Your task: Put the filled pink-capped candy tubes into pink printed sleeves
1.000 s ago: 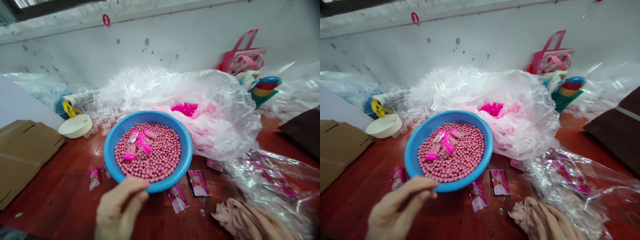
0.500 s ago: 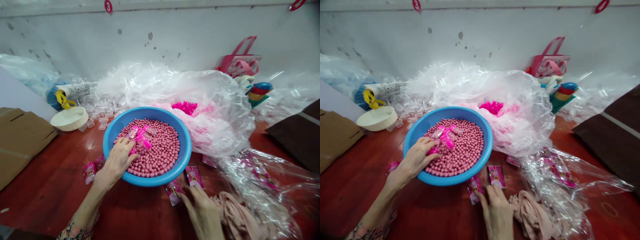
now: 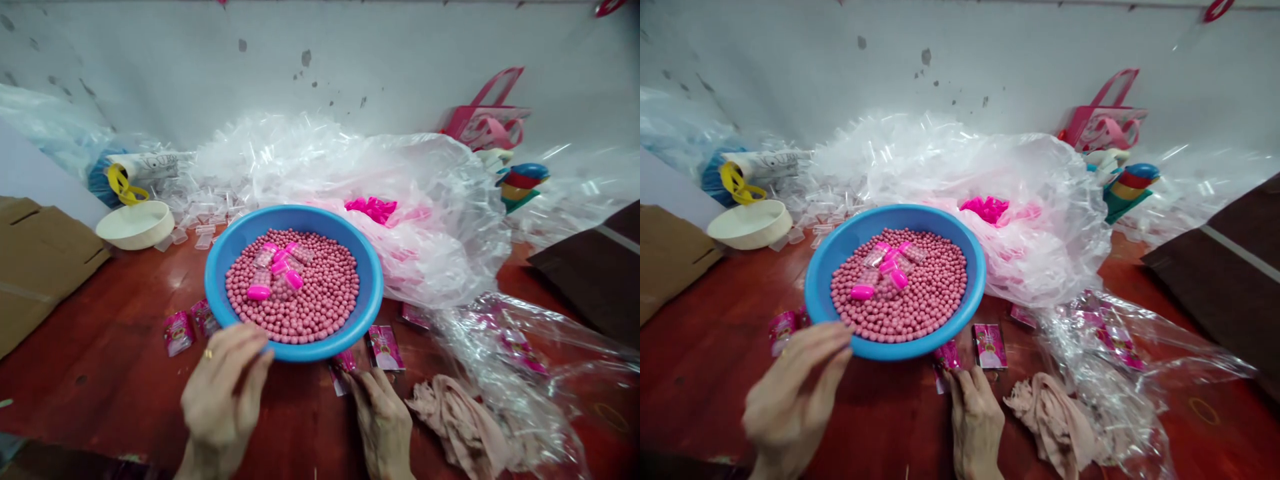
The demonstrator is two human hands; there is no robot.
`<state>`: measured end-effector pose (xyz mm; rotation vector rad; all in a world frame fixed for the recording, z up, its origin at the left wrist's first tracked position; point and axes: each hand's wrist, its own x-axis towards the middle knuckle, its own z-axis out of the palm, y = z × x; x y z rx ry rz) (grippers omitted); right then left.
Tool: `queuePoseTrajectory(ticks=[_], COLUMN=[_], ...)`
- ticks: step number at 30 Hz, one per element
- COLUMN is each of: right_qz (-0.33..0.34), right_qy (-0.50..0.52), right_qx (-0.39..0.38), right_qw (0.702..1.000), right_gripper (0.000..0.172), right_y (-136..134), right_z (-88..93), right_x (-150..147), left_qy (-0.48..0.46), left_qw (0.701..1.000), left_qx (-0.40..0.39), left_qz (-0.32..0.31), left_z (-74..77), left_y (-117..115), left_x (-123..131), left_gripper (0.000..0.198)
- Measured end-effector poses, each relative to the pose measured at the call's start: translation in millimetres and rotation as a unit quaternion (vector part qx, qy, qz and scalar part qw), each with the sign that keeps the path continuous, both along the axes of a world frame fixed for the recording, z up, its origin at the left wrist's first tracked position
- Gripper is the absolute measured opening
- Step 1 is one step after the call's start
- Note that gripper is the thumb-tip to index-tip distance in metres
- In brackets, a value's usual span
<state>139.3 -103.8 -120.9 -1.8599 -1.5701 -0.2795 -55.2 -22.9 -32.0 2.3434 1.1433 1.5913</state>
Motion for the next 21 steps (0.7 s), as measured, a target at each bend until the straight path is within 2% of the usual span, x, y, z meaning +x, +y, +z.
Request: queuePoseTrajectory(ticks=[2,3,4,5,6,8,12,14,15,16,17,19,21], right_qz=[0.018,0.03,0.044,0.058,0.073,0.097,0.095,0.053,0.035,0.031,0.039,0.076,0.085], right_qy=[0.0,-0.002,-0.006,-0.011,-0.018,-0.031,-0.024,0.034,0.094,0.174,0.261,0.391,0.436], right_qx=[0.026,0.04,0.054,0.064,0.072,0.079,0.053,0.026,0.006,-0.018,-0.043,-0.076,-0.067], right_qw=[0.999,0.999,0.998,0.996,0.995,0.992,0.994,0.998,0.995,0.984,0.964,0.914,0.893], right_gripper=[0.034,0.028,0.021,0.013,0.008,0.009,0.014,0.03,0.037,0.037,0.029,0.005,0.016], right_y=[-7,-10,-14,-17,-20,-23,-28,-30,-32,-33,-35,-37,-40], right_z=[0.6,2.2,4.6,7.7,11.4,19.1,30.4,34.0,35.8,38.0,40.5,46.6,53.6], right_x=[2,3,3,3,3,2,2,6,9,12,14,16,12], left_qy=[-0.044,-0.067,-0.13,-0.187,-0.232,-0.27,-0.347,-0.387,-0.403,-0.414,-0.423,-0.434,-0.443], left_qw=[0.994,0.982,0.953,0.897,0.825,0.753,0.673,0.635,0.62,0.61,0.603,0.598,0.599], left_qx=[-0.058,-0.131,-0.246,-0.379,-0.492,-0.572,-0.62,-0.637,-0.643,-0.647,-0.649,-0.648,-0.643], left_qz=[-0.079,-0.12,-0.118,-0.131,-0.154,-0.183,-0.206,-0.202,-0.2,-0.196,-0.193,-0.185,-0.177], left_z=[-14.9,-22.9,-30.5,-36.9,-42.0,-47.1,-42.5,-38.2,-36.3,-34.6,-33.2,-30.5,-27.0], left_y=[-30,-40,-47,-50,-51,-47,-42,-44,-46,-47,-49,-53,-56], left_x=[6,12,19,28,37,56,81,86,87,88,88,89,89], left_gripper=[0.028,0.028,0.021,0.013,0.011,0.013,0.015,0.015,0.015,0.014,0.012,0.008,0.007])
